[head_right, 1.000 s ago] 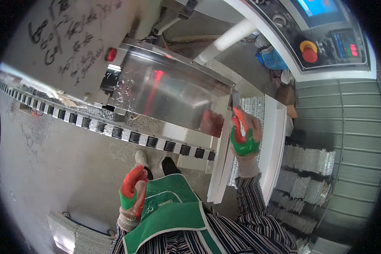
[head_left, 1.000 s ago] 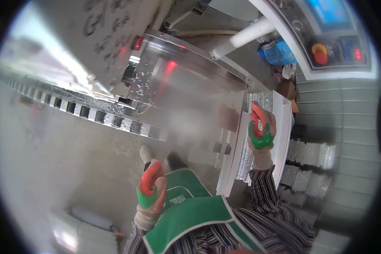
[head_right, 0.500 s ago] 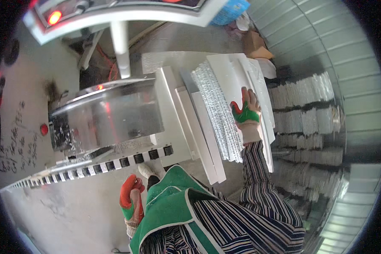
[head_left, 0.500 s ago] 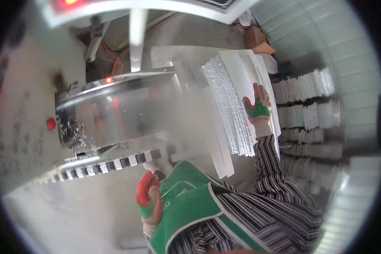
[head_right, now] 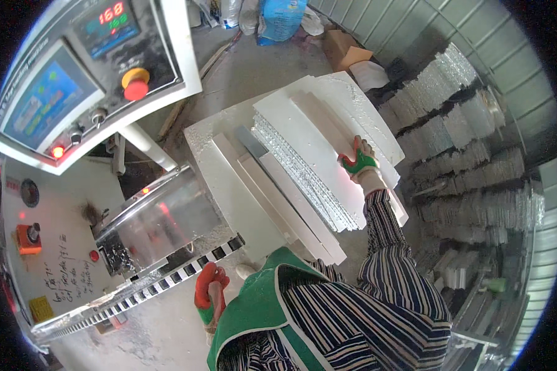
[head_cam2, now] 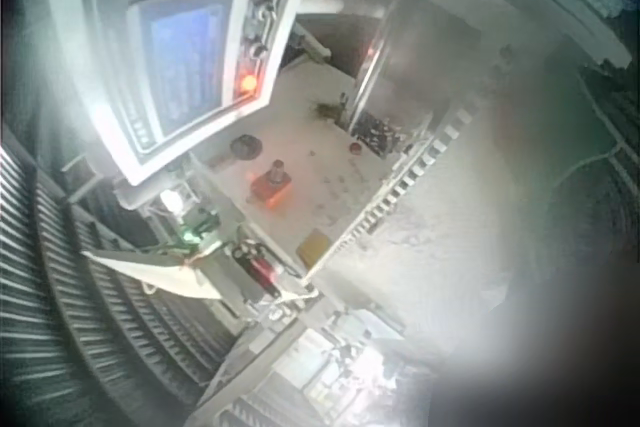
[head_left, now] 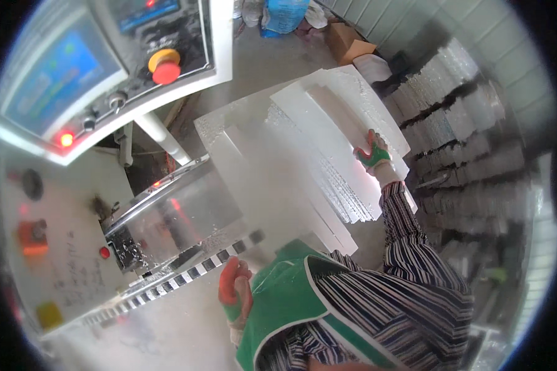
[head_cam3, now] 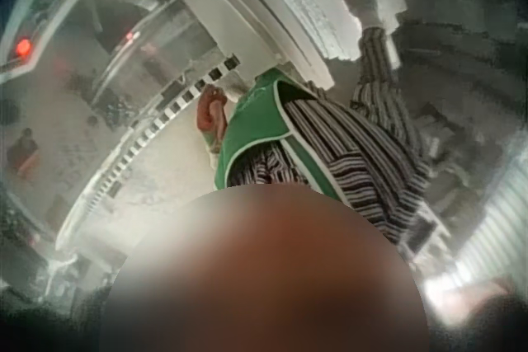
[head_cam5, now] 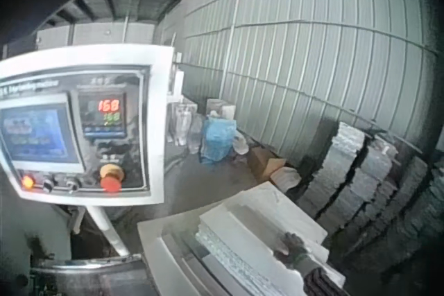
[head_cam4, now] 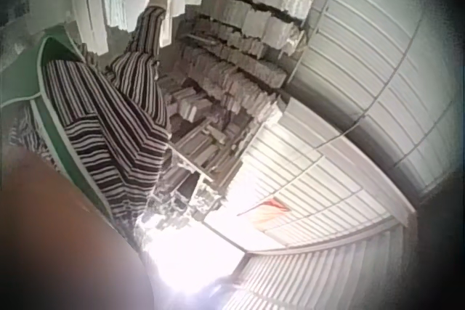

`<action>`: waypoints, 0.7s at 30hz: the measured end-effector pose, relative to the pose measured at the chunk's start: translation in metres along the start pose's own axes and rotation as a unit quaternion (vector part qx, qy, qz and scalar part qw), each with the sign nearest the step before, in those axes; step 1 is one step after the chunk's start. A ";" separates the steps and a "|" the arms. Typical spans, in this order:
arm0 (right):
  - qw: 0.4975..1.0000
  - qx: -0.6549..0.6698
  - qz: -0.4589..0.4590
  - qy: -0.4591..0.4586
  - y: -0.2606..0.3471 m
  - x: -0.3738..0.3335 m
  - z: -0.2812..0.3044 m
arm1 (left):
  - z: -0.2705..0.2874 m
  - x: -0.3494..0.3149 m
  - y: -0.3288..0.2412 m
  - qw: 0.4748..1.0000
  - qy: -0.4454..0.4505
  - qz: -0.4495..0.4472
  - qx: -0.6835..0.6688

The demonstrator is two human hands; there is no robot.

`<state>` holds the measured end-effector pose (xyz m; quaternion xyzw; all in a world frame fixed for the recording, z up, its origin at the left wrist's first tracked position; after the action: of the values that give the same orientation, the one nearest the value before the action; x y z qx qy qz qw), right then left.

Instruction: The recorder is feeding rectangular wood panels into an edge banding machine.

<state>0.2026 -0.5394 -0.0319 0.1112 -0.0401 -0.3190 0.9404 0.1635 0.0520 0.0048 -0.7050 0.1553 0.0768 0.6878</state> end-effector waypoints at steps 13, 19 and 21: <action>1.000 -0.014 -0.015 -0.017 0.024 -0.013 0.038 | -0.001 0.012 0.003 0.998 0.059 -0.028 0.009; 0.991 0.084 0.082 -0.067 0.058 -0.039 0.065 | 0.001 0.020 0.002 0.997 0.051 -0.057 0.028; 0.950 0.246 0.169 -0.089 0.101 -0.058 0.074 | -0.012 0.023 -0.005 0.991 0.110 -0.080 -0.008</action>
<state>0.2053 -0.4401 0.0637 0.3016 -0.2195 -0.1440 0.9166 0.1858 0.0380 0.0028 -0.7247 0.1731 -0.0553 0.6647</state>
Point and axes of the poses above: each hand's wrist, its own x-axis towards the middle knuckle, its own z-axis out of the back of the hand, y = z × x, the point moved 5 cm from there along x, towards the middle knuckle, and after that the axes turned 13 degrees about x, right-handed, at the moved point
